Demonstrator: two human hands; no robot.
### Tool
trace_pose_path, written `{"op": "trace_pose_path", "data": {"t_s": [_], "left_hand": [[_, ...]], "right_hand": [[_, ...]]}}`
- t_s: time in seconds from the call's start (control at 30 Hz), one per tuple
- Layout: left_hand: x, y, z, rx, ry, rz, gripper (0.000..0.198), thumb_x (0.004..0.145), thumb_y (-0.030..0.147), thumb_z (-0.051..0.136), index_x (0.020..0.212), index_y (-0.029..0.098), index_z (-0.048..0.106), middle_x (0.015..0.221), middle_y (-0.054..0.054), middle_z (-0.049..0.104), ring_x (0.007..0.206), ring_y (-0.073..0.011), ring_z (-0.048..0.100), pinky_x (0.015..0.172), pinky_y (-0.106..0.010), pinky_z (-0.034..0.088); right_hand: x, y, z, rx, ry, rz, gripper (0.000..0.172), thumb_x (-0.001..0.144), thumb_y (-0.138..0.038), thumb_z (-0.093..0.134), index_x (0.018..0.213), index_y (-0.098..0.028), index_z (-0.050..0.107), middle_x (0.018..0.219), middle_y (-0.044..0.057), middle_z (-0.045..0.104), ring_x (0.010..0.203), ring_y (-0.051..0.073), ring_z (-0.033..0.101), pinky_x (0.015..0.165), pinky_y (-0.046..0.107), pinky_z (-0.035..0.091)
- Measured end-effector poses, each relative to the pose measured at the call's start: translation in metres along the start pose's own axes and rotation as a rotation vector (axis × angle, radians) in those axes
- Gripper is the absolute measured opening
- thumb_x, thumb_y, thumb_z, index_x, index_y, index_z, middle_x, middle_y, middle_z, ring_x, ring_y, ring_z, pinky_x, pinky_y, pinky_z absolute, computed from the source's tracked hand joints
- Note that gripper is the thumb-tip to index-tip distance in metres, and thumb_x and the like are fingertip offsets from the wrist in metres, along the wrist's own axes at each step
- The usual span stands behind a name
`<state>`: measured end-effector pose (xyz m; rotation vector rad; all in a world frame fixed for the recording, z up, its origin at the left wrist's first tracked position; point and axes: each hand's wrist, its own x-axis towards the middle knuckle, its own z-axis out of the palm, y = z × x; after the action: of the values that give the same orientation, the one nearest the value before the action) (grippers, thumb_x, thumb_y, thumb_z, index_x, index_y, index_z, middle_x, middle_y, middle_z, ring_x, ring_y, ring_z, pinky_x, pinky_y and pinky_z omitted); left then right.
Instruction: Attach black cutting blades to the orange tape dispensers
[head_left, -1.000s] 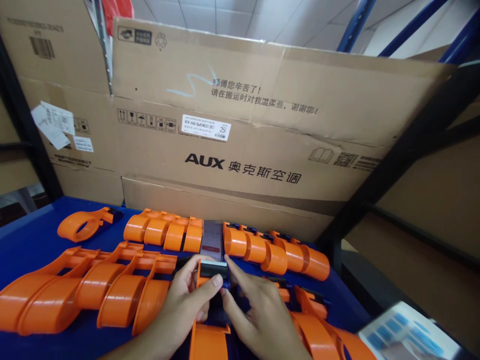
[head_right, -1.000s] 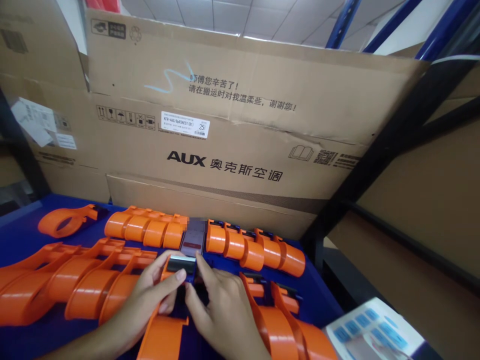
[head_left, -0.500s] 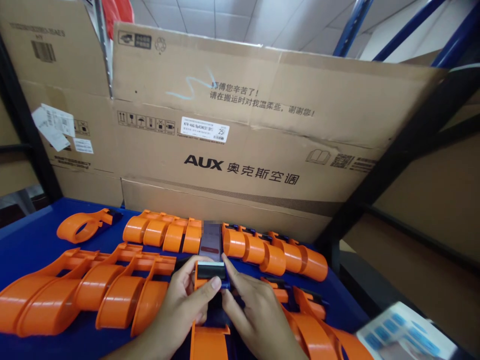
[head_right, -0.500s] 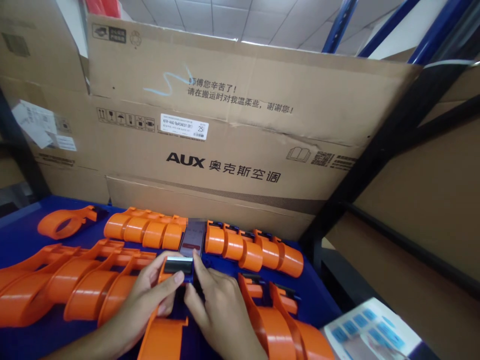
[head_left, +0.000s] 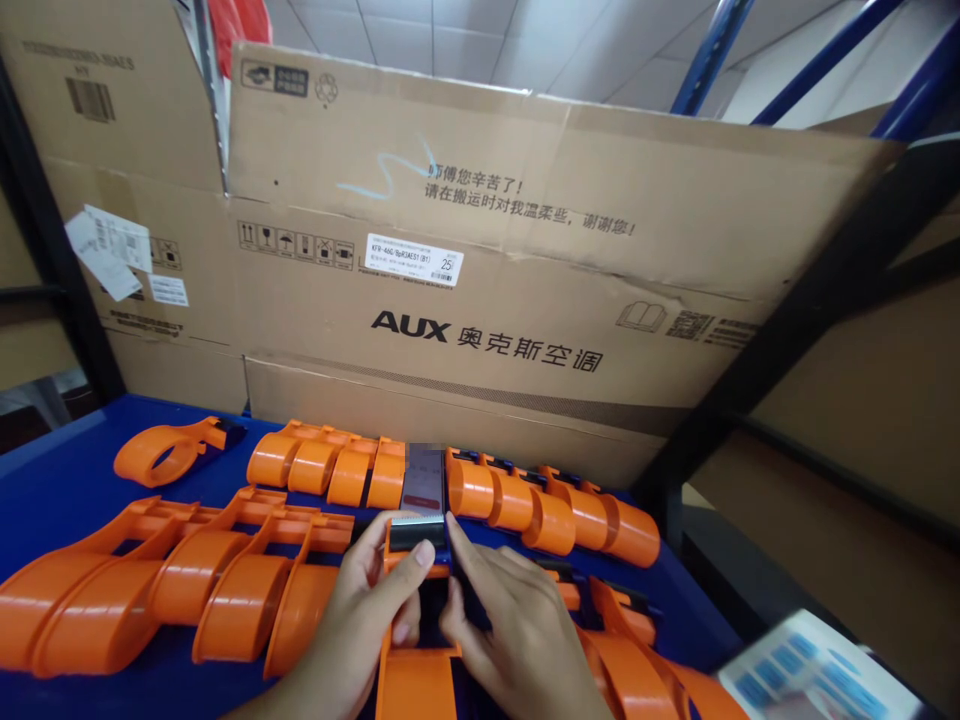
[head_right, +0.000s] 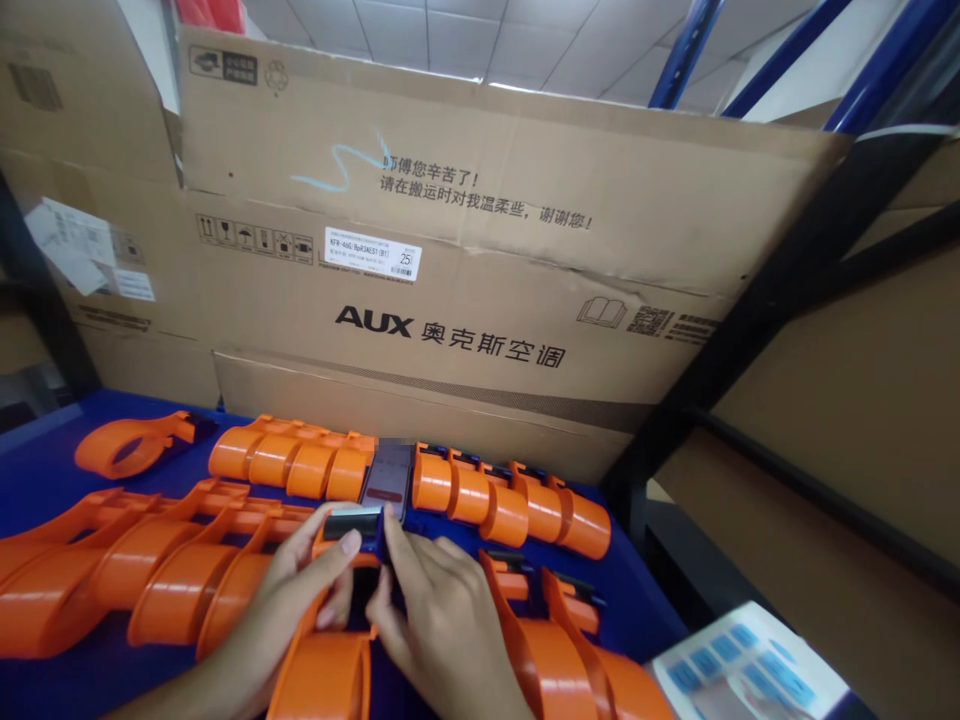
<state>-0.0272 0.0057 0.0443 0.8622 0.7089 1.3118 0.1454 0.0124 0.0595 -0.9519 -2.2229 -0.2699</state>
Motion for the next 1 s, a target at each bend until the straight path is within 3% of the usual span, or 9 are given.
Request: {"op": "trace_pose_path", "data": {"t_s": [0.2, 0.4, 0.63, 0.8, 1.0], "left_hand": [[0.000, 0.004, 0.001, 0.000, -0.025, -0.013, 0.033, 0.090, 0.045, 0.077, 0.107, 0.020, 0.065, 0.059, 0.010, 0.051, 0.042, -0.0017, 0.031, 0.044, -0.017, 0.026], [0.000, 0.002, 0.001, 0.003, -0.026, -0.013, 0.035, 0.089, 0.046, 0.077, 0.107, 0.020, 0.064, 0.056, 0.012, 0.047, 0.040, -0.0017, 0.031, 0.042, -0.016, 0.025], [0.003, -0.001, -0.002, 0.016, 0.016, -0.009, 0.038, 0.085, 0.050, 0.080, 0.102, 0.021, 0.063, 0.047, 0.013, 0.043, 0.039, -0.0033, 0.030, 0.042, -0.016, 0.027], [0.004, -0.010, -0.007, 0.057, -0.018, -0.016, 0.039, 0.093, 0.059, 0.066, 0.102, 0.022, 0.061, 0.041, 0.014, 0.040, 0.034, -0.0048, 0.027, 0.039, -0.016, 0.025], [0.007, -0.013, -0.009, 0.104, -0.032, -0.016, 0.035, 0.091, 0.055, 0.069, 0.102, 0.022, 0.062, 0.037, 0.014, 0.040, 0.030, -0.0054, 0.028, 0.037, -0.016, 0.023]], "right_hand": [[-0.006, -0.002, 0.014, -0.050, 0.114, -0.019, 0.058, 0.094, -0.004, 0.048, 0.151, -0.012, 0.046, 0.092, 0.010, 0.081, 0.075, 0.025, 0.079, 0.066, 0.037, 0.064], [-0.014, 0.000, 0.022, -0.043, 0.119, -0.027, 0.056, 0.095, -0.005, 0.045, 0.151, -0.011, 0.045, 0.085, 0.009, 0.079, 0.066, 0.024, 0.077, 0.056, 0.035, 0.062], [-0.004, 0.003, 0.004, 0.077, 0.011, -0.006, 0.053, 0.098, -0.014, 0.051, 0.150, -0.015, 0.046, 0.108, 0.012, 0.080, 0.088, 0.026, 0.079, 0.076, 0.038, 0.066], [-0.004, 0.004, -0.001, 0.088, 0.051, 0.021, 0.035, 0.100, -0.023, 0.057, 0.135, -0.016, 0.058, 0.097, 0.011, 0.079, 0.081, 0.025, 0.078, 0.072, 0.037, 0.065], [-0.004, -0.004, 0.003, 0.078, 0.013, 0.074, 0.037, 0.094, -0.015, 0.053, 0.131, -0.016, 0.058, 0.099, 0.012, 0.078, 0.085, 0.026, 0.077, 0.071, 0.036, 0.065]]}}
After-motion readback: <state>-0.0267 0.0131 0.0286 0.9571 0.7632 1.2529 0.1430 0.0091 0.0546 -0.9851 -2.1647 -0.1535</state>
